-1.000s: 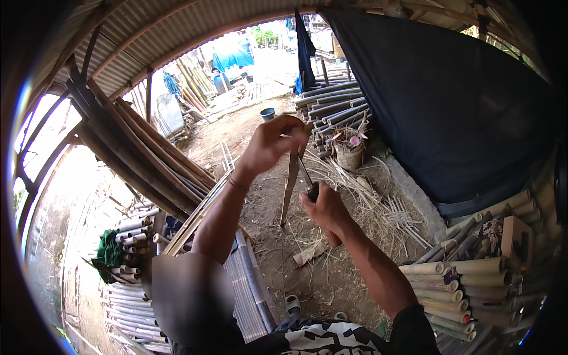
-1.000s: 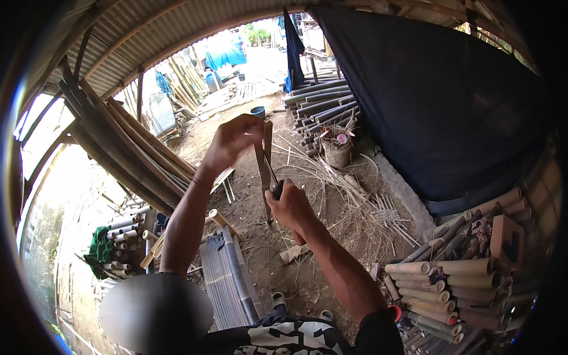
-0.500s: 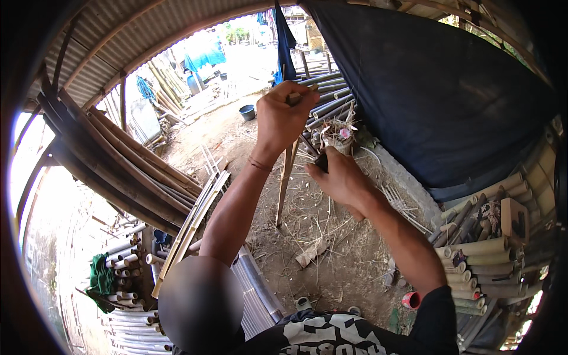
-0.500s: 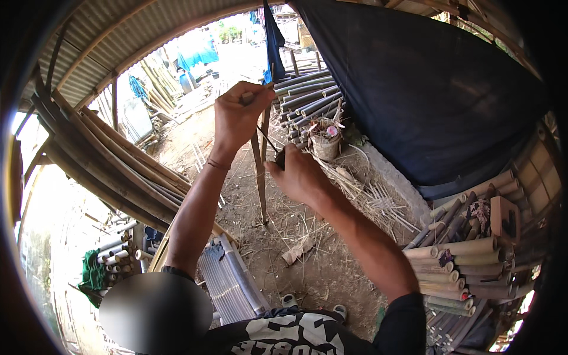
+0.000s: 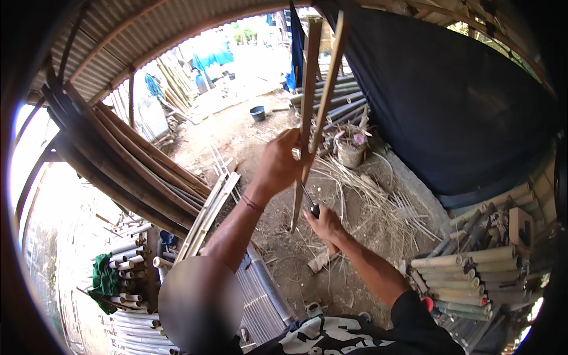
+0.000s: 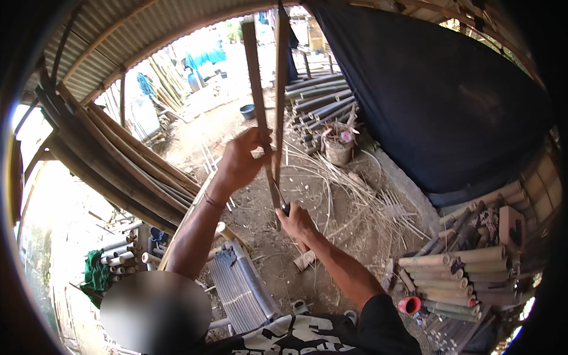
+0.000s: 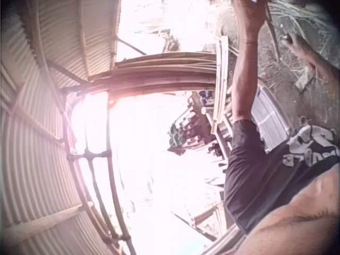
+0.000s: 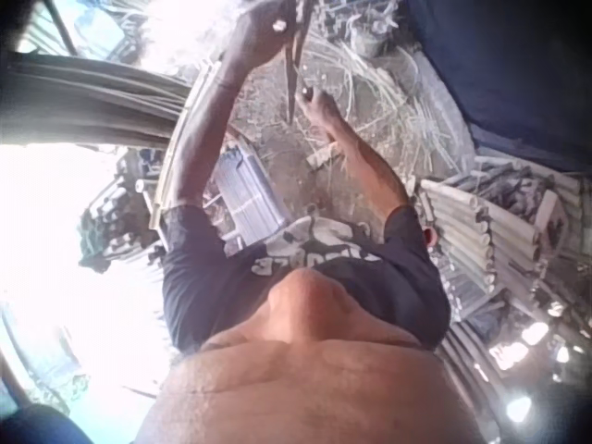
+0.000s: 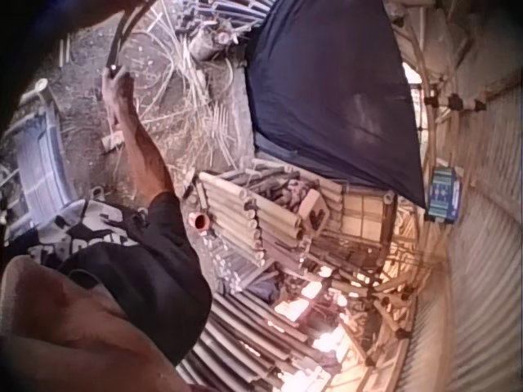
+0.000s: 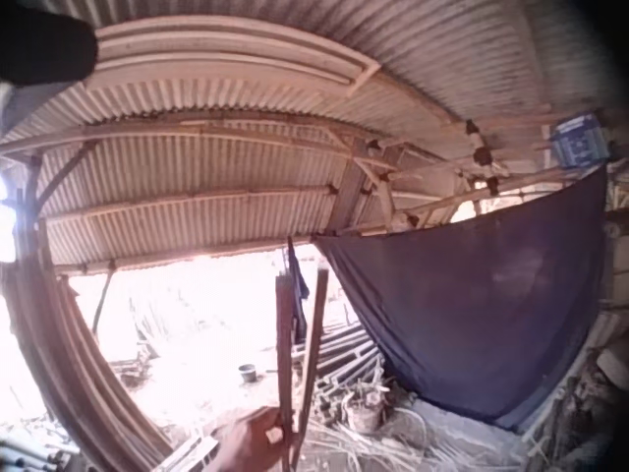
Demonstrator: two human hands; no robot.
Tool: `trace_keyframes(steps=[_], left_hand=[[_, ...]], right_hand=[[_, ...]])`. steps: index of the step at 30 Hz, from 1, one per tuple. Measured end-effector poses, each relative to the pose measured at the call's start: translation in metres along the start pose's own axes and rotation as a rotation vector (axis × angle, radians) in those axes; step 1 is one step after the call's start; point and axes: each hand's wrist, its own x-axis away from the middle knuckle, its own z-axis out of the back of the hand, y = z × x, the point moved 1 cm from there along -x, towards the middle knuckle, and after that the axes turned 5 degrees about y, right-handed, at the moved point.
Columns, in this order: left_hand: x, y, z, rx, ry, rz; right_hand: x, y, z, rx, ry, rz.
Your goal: The person uses a large knife to shave and smooth the surface of long, thin bamboo strips. They hold the bamboo with one hand and repeatedly scrape the blade along the length of the strip to remove the outer layer and refine the shape. The person works on multiple strips, occasionally inspecting the finished pieces before continuing.
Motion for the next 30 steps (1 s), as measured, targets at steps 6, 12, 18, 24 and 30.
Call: trace_keyframes(steps=[6, 12, 18, 24, 30], left_hand=[[-0.042, -0.007, 0.028, 0.426, 0.341, -0.178], [-0.037, -0.042, -0.052, 0.428, 0.227, 0.072], [-0.022, -0.079, -0.151, 0.702, 0.314, 0.355], [-0.037, -0.081, -0.16, 0.704, 0.374, 0.433], [-0.042, -0.083, -0.167, 0.65, 0.44, 0.448]], right_hand=[[0.044, -0.101, 0.1, 0.015, 0.015, 0.122], [0.055, -0.059, 0.121, 0.155, -0.112, -0.147], [0.041, 0.006, 0.096, 0.379, -0.087, -0.279], [0.018, -0.013, 0.117, 0.534, -0.32, -0.268], [-0.014, 0.054, 0.076, 0.0, -0.2, -0.084]])
